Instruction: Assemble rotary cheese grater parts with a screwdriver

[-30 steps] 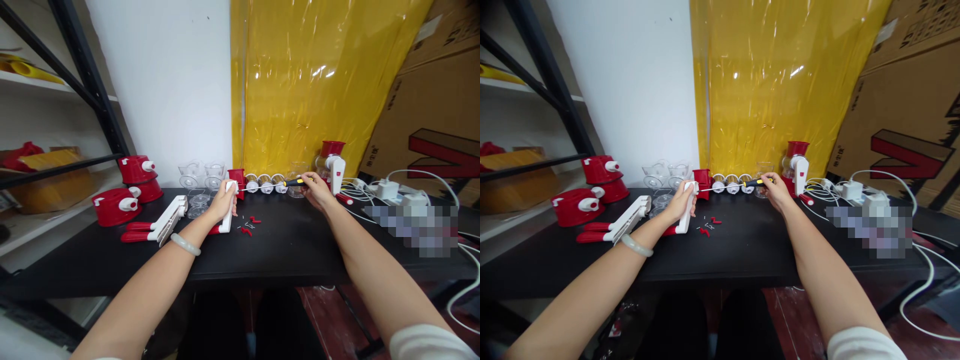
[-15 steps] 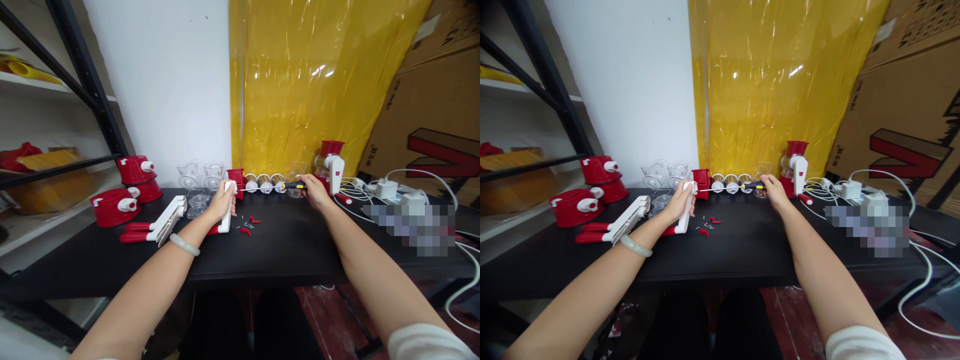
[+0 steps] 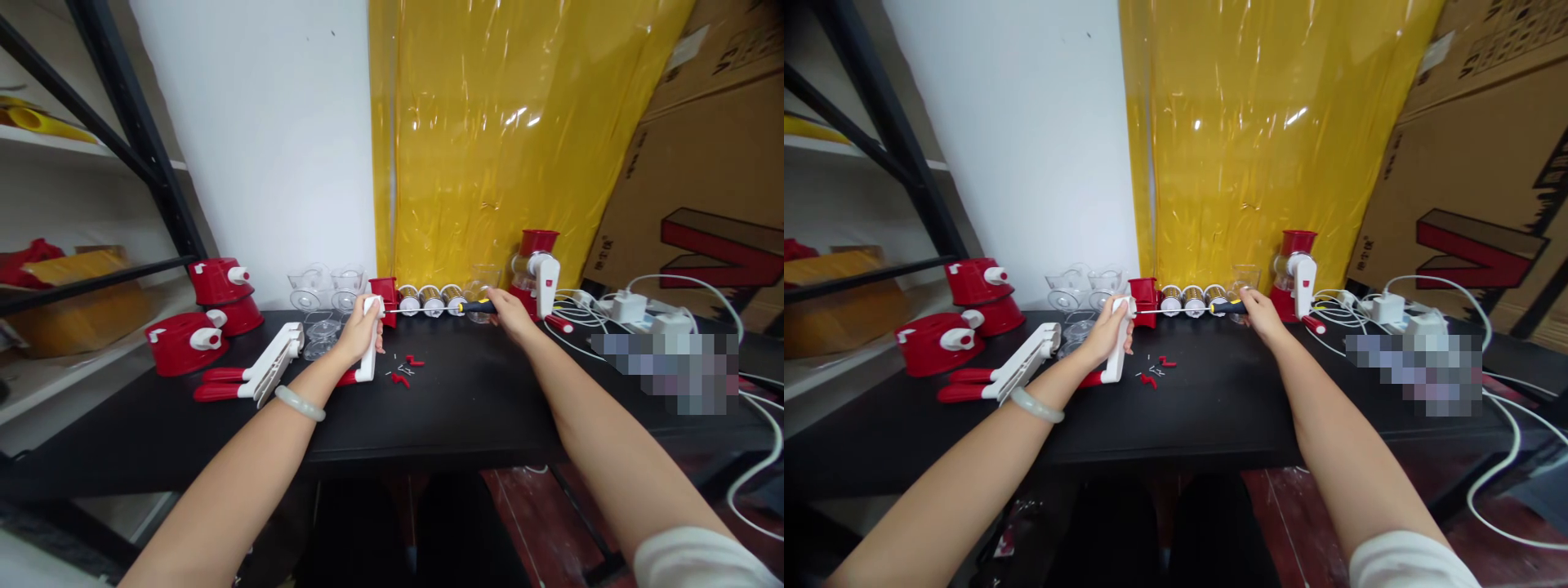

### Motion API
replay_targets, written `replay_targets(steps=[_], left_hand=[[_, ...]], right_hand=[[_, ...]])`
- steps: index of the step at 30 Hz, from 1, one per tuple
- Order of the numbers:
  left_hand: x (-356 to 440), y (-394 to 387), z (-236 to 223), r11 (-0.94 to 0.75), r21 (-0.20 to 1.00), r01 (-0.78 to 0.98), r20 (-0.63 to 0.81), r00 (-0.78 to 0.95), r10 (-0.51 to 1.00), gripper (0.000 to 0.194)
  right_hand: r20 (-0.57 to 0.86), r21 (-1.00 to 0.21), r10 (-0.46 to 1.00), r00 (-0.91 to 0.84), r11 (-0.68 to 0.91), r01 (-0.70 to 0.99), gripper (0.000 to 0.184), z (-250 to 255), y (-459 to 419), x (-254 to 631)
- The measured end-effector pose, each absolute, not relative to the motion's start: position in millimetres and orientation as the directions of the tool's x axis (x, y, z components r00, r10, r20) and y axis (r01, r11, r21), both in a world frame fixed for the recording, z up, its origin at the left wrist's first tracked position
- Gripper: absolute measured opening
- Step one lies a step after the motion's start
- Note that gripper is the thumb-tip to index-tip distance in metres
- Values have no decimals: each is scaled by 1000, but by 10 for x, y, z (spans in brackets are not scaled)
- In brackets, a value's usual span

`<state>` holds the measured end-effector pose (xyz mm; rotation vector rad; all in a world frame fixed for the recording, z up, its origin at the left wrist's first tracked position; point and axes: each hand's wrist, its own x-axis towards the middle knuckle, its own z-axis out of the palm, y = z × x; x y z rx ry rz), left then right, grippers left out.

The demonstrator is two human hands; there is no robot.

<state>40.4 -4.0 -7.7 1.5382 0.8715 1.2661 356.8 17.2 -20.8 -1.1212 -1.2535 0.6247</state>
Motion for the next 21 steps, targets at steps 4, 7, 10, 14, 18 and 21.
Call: replay_targets(steps=[4,7,10,14,18,21], left_hand=[[408,-52,-90,-312,950,-22,309,235,922,40],[418,-63,-97,-294,955,-24,291,246,925,42],[424,-65,-99,-285,958,-26,283,248,927,41],[425,-62,-90,-290,956,-35,290,245,925,40],[421,-68,-83,-293,955,-34,292,242,925,45],[419,-73,-83,-296,955,-22,292,242,925,45]], right_hand=[[407,-910,856,319,409,64,37,-187,171,3559],[384,-901,877,288,424,-91,33,-147,146,3560],[384,-888,888,252,430,-162,31,-130,135,3566],[373,-917,871,318,399,-15,48,-156,156,3575],[424,-905,850,313,382,186,48,-194,177,3585],[411,-911,849,333,400,104,34,-190,180,3583]])
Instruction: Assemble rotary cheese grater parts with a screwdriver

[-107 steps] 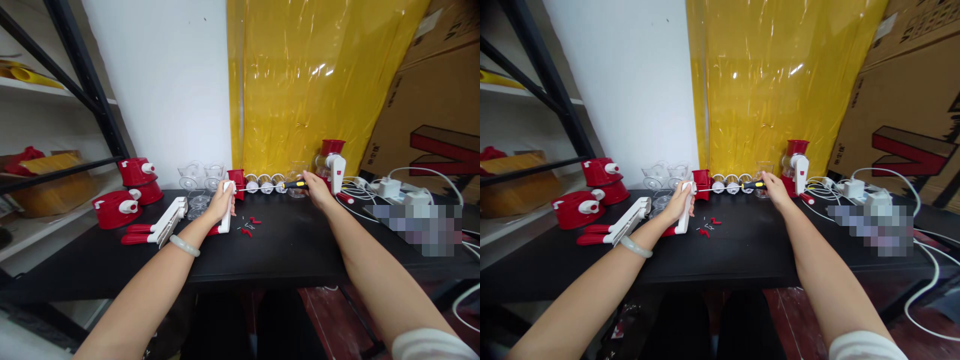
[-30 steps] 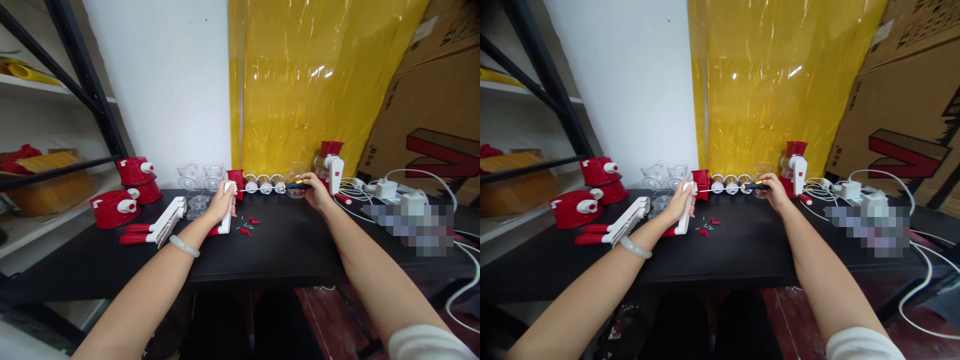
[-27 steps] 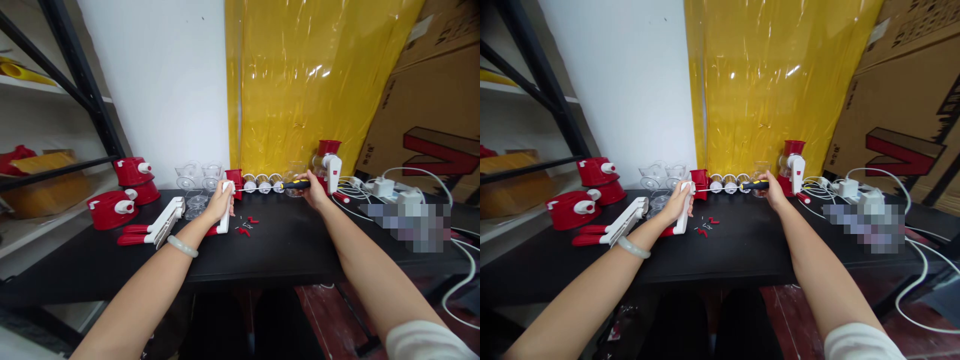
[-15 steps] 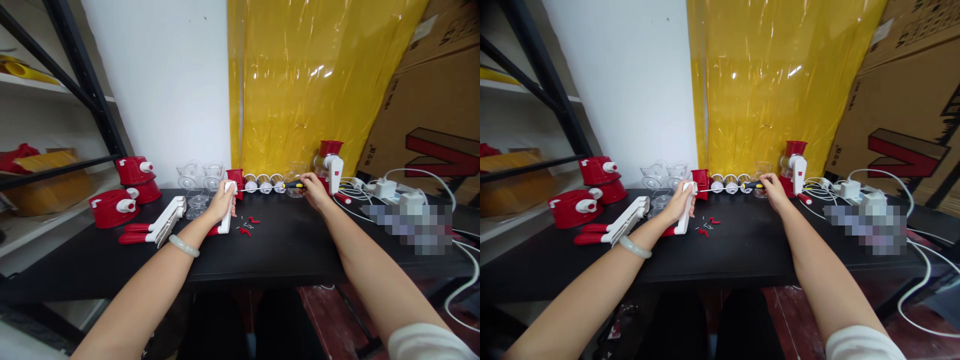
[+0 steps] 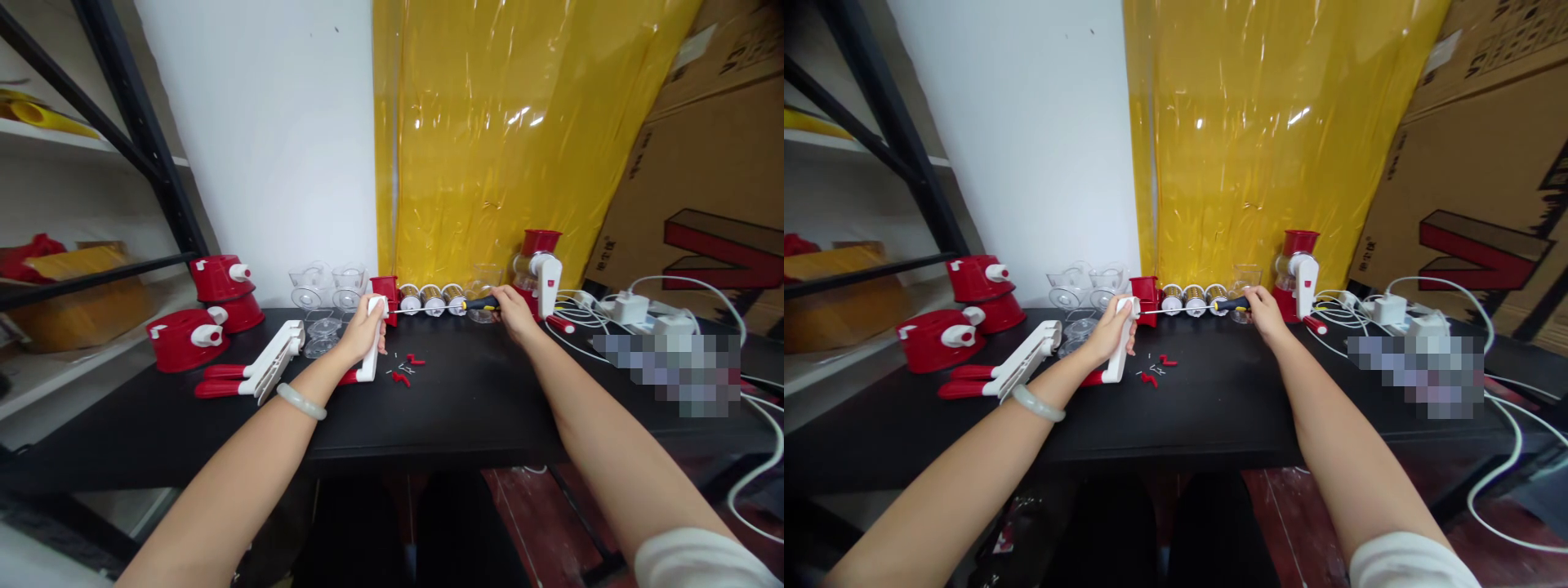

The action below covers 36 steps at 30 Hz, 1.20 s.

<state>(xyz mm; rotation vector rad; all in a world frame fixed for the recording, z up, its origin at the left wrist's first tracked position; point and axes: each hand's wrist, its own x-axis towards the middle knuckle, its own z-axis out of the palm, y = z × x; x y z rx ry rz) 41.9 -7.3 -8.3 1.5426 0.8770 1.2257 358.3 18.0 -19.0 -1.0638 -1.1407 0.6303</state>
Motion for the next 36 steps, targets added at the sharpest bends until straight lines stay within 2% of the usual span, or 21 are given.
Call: replay_targets(steps=[3,5,7,10,13,15,17,24,31,36], left_hand=[[422,-76,-84,-295,955,-21,292,240,926,45],[424,-77,-87,-292,956,-23,289,245,925,44],[425,-74,-91,-290,957,-22,286,251,925,43],[421,-62,-97,-295,955,-21,291,254,923,45],[415,-50,-99,-304,953,-21,299,249,921,46],[412,-46,-100,-307,952,-16,301,248,921,46],[411,-46,-100,-306,952,-11,299,247,922,46],[419,-74,-87,-296,955,-9,289,243,926,39],[426,-83,-74,-298,954,-7,290,252,923,36],[413,-55,-88,-302,953,-10,295,248,923,43]], right_hand=[[378,-903,868,322,423,-81,24,-157,159,3573],[368,-883,879,303,432,-182,26,-132,138,3566],[365,-875,881,301,435,-213,29,-116,127,3561],[339,-901,887,314,402,-163,40,-120,141,3560],[351,-930,882,316,366,11,56,-159,167,3573],[390,-921,865,317,356,161,53,-191,175,3584],[411,-908,853,322,351,230,48,-211,174,3590],[409,-912,837,362,383,144,36,-162,145,3550],[352,-911,885,304,399,-107,31,-125,120,3529],[347,-925,893,288,376,-51,38,-140,153,3564]])
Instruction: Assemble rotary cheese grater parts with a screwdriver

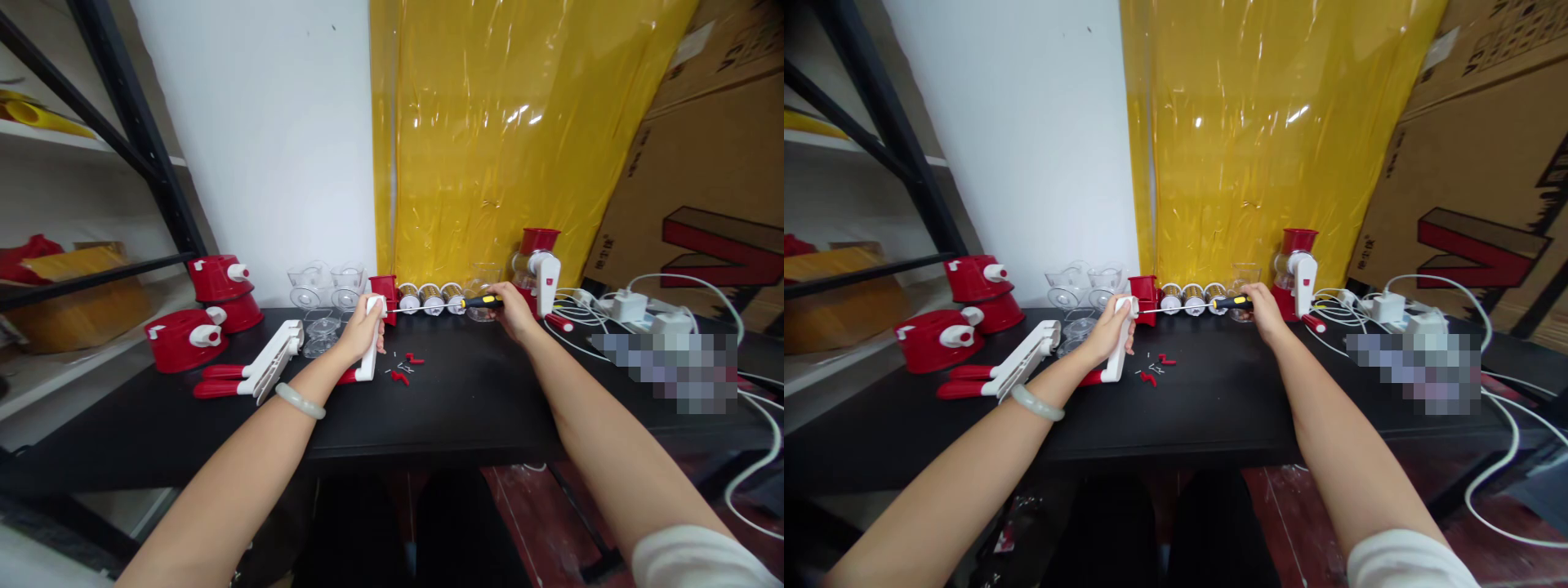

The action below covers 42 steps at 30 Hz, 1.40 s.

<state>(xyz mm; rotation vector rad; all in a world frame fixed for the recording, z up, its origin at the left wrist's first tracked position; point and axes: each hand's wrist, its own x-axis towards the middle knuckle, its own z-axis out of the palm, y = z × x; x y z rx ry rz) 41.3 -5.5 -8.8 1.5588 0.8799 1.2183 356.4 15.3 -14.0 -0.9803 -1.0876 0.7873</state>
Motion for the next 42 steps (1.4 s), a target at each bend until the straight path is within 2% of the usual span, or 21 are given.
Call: replay_targets(steps=[4,7,10,15,18,22,25,29,32,34,36,39,42], left_hand=[[403,-39,-91,-311,950,-24,308,231,923,42],[400,-37,-86,-307,951,-32,306,221,926,41],[397,-34,-81,-307,951,-32,306,218,927,41],[397,-29,-82,-313,949,-33,313,228,922,38],[400,-30,-90,-315,949,-26,312,239,920,39],[397,-21,-102,-314,949,-16,308,237,921,43],[393,-13,-105,-309,951,-16,305,226,925,43],[396,-18,-97,-310,951,-18,306,233,923,40],[401,-30,-96,-312,950,-17,307,243,920,38],[402,-31,-101,-313,950,-21,309,239,921,38],[400,-25,-105,-310,950,-22,307,231,923,37],[392,-14,-102,-304,952,-24,301,225,927,37],[387,-13,-90,-300,953,-32,300,213,930,35]], right_hand=[[344,-939,901,265,336,77,54,-160,154,3580],[356,-934,899,254,344,92,50,-167,137,3569],[361,-931,899,247,363,38,42,-165,128,3540],[320,-916,917,238,364,-169,35,-128,110,3504],[297,-917,930,216,341,-206,33,-114,99,3516],[320,-942,916,240,336,-24,47,-137,111,3541],[415,-909,878,240,412,68,41,-151,117,3538],[383,-900,892,241,419,-119,25,-124,82,3529],[358,-876,919,162,391,-283,28,-94,42,3544],[345,-879,928,139,372,-298,27,-86,35,3558],[309,-908,938,157,340,-245,33,-94,51,3566],[307,-944,931,195,324,-59,46,-127,91,3557],[380,-925,900,214,377,54,37,-149,102,3533]])
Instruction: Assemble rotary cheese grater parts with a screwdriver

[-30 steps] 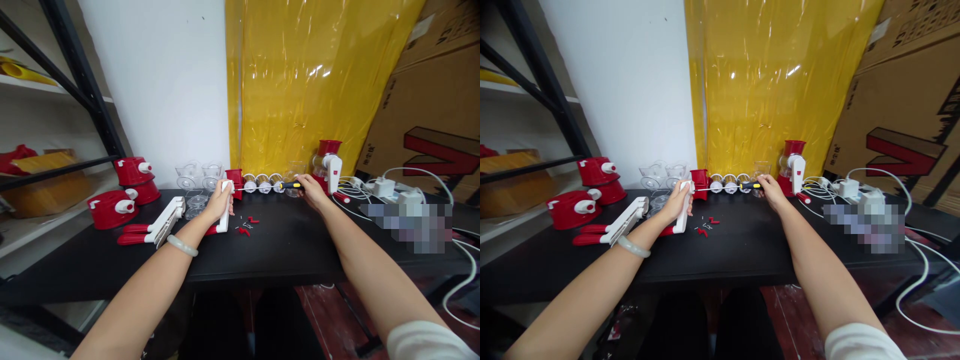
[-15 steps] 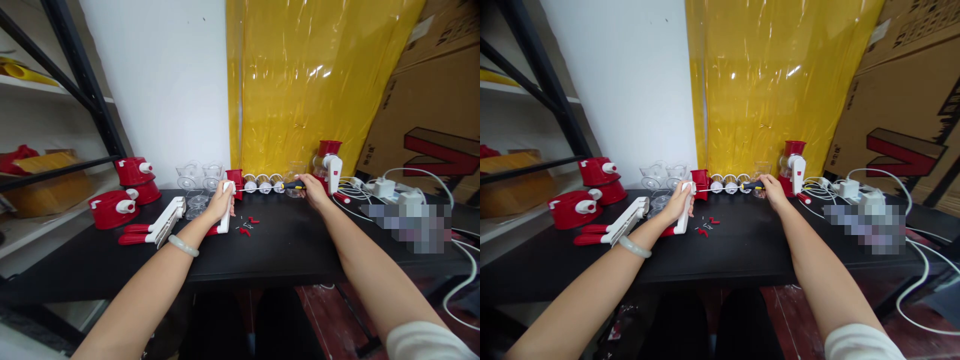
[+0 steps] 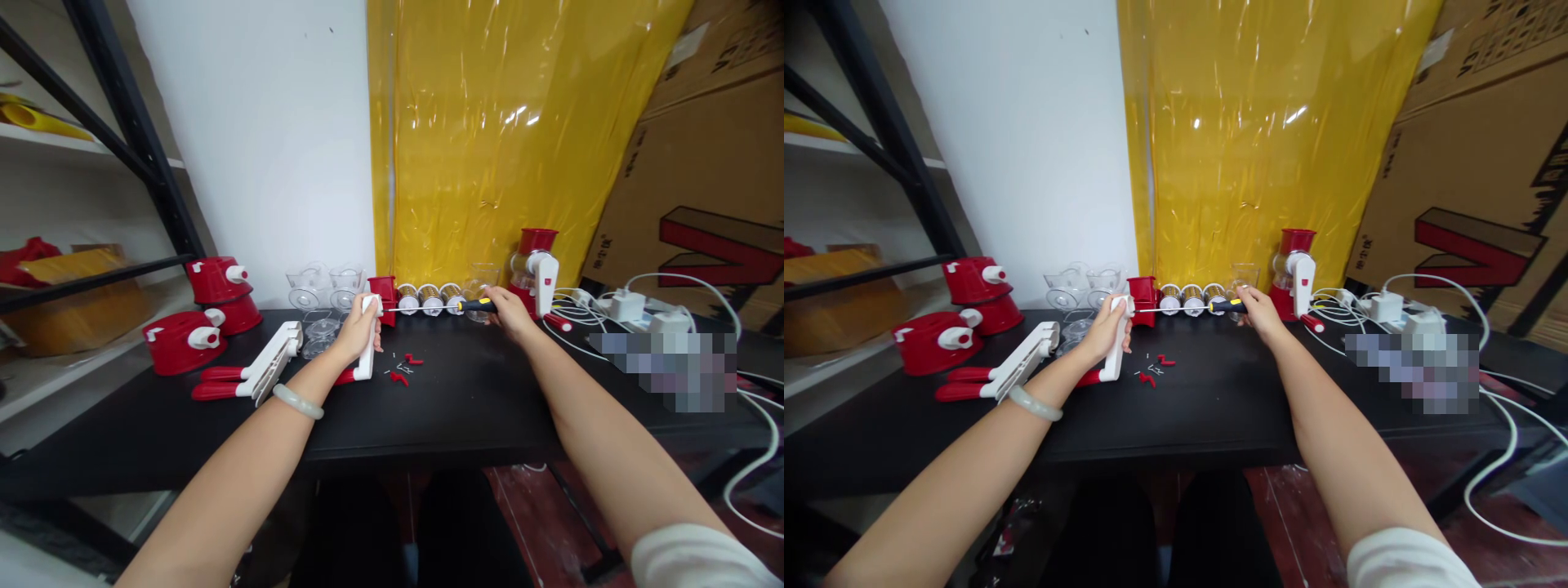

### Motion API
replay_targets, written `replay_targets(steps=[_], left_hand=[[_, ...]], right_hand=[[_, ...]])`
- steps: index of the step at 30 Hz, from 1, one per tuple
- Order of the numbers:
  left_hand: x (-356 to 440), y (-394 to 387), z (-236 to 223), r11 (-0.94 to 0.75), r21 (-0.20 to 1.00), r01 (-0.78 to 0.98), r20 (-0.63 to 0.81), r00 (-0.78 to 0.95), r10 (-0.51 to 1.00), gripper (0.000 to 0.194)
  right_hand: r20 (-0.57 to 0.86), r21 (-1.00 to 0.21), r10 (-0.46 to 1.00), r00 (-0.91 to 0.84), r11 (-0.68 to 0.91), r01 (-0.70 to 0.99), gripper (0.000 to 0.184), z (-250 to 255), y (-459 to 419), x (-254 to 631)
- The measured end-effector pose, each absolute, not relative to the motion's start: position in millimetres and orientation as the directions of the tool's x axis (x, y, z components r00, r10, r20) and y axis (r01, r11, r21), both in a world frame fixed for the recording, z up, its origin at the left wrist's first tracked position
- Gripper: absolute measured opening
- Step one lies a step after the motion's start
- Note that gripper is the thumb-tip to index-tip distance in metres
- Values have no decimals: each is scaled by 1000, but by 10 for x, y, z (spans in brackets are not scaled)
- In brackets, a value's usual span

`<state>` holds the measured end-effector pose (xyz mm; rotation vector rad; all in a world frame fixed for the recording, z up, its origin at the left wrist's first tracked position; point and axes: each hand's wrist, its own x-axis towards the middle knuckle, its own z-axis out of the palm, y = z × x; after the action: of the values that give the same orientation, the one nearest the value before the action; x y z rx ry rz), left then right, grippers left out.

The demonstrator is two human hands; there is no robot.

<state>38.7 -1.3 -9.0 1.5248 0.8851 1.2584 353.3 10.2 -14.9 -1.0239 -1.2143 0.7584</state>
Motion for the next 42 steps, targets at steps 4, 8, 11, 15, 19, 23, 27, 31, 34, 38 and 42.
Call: replay_targets(steps=[4,8,11,15,19,23,27,31,34,38,42], left_hand=[[399,-26,-85,-302,953,-23,299,219,929,33],[410,-34,-97,-302,953,-12,296,242,924,36],[405,-30,-105,-308,951,-16,303,233,924,37],[394,-20,-104,-308,951,-12,302,227,926,36],[395,-27,-95,-307,952,-17,302,224,927,35],[405,-45,-89,-302,953,-3,295,228,928,36],[402,-31,-93,-303,953,-6,296,233,926,40],[394,-6,-104,-311,950,-15,307,215,927,42],[391,-7,-105,-302,953,-9,297,211,931,43],[389,-27,-101,-286,958,5,278,221,935,43],[392,-36,-109,-291,957,16,279,236,931,42]], right_hand=[[396,-879,893,215,436,-191,27,-120,51,3517],[382,-851,911,157,413,-324,31,-77,16,3532],[323,-890,925,200,369,-267,34,-73,39,3536],[280,-950,925,257,306,-66,41,-91,66,3521],[316,-930,921,225,348,-116,26,-81,34,3509],[342,-877,928,147,371,-305,33,-60,3,3526],[296,-903,947,123,319,-288,30,-77,34,3551],[267,-955,946,185,285,-83,43,-106,62,3547],[285,-953,942,177,298,-51,33,-96,38,3523],[285,-921,938,198,325,-214,30,-63,0,3502],[323,-880,934,155,357,-315,35,-50,-7,3517]])
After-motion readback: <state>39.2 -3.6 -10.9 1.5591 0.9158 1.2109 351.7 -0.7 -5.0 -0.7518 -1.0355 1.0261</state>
